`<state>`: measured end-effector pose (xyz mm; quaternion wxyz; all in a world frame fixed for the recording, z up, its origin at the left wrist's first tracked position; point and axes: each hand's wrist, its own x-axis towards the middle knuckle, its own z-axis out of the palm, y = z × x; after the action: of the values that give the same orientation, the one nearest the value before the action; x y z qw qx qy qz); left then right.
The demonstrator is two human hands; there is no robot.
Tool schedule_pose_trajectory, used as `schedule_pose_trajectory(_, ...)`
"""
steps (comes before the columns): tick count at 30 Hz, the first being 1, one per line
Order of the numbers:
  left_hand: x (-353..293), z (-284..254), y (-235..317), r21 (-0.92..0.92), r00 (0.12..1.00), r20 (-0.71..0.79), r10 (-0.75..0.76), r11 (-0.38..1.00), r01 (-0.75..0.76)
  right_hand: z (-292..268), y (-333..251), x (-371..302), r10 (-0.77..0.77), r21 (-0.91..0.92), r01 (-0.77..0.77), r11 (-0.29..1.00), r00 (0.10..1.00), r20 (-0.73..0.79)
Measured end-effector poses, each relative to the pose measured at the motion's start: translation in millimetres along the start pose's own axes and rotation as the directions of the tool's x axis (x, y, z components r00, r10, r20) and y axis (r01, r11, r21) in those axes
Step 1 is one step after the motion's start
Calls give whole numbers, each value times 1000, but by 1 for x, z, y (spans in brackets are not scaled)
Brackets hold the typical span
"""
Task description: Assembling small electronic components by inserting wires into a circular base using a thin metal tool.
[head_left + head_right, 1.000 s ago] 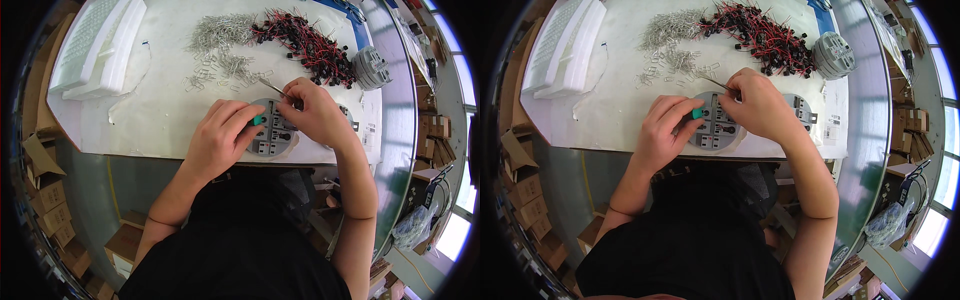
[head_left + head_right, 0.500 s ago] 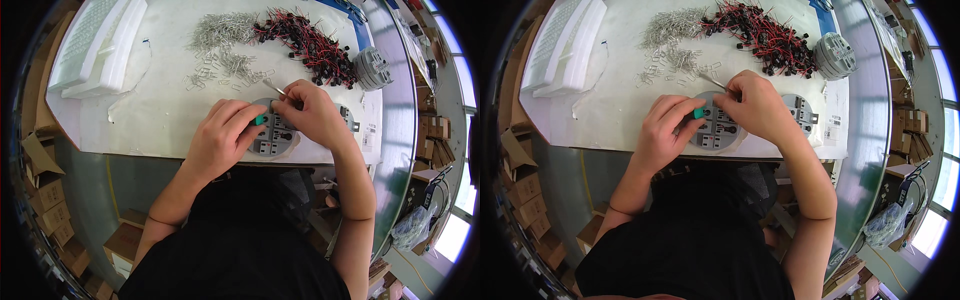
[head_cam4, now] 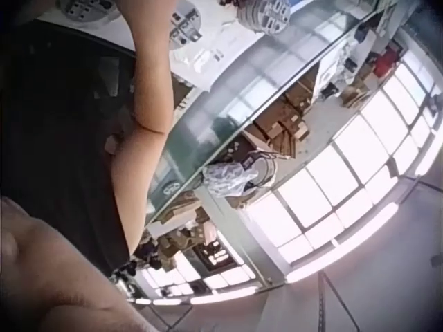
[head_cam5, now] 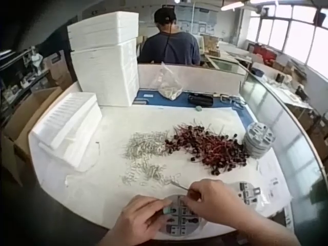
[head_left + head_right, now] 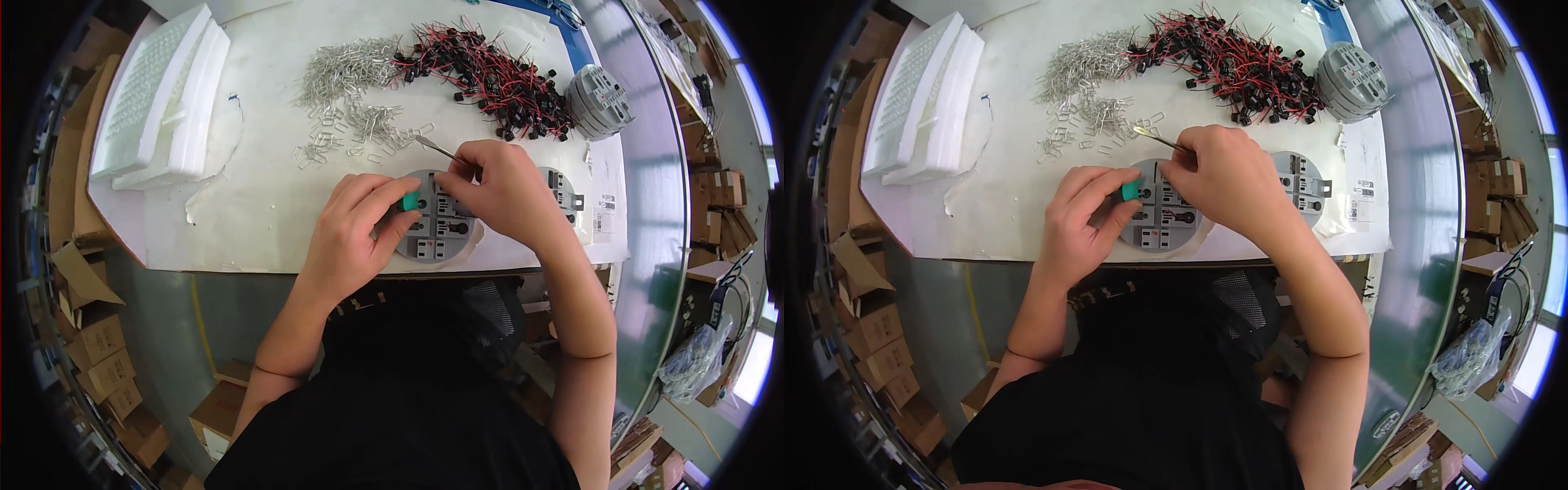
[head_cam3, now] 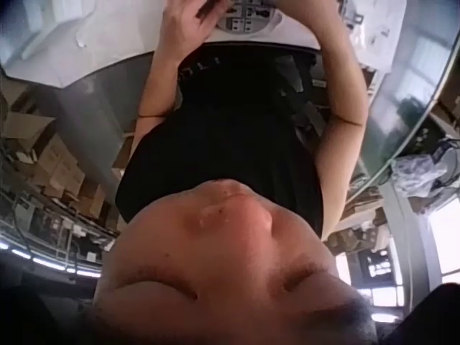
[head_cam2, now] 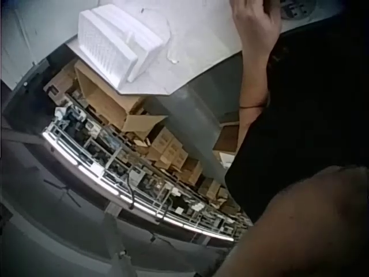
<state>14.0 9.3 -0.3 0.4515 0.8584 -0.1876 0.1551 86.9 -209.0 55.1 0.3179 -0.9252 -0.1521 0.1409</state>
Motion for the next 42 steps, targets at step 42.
schedule_pose_trajectory(42,61,9,79,629,756,588,-288,751,-203,-14,25,-94,82,744,164,647,956,-282)
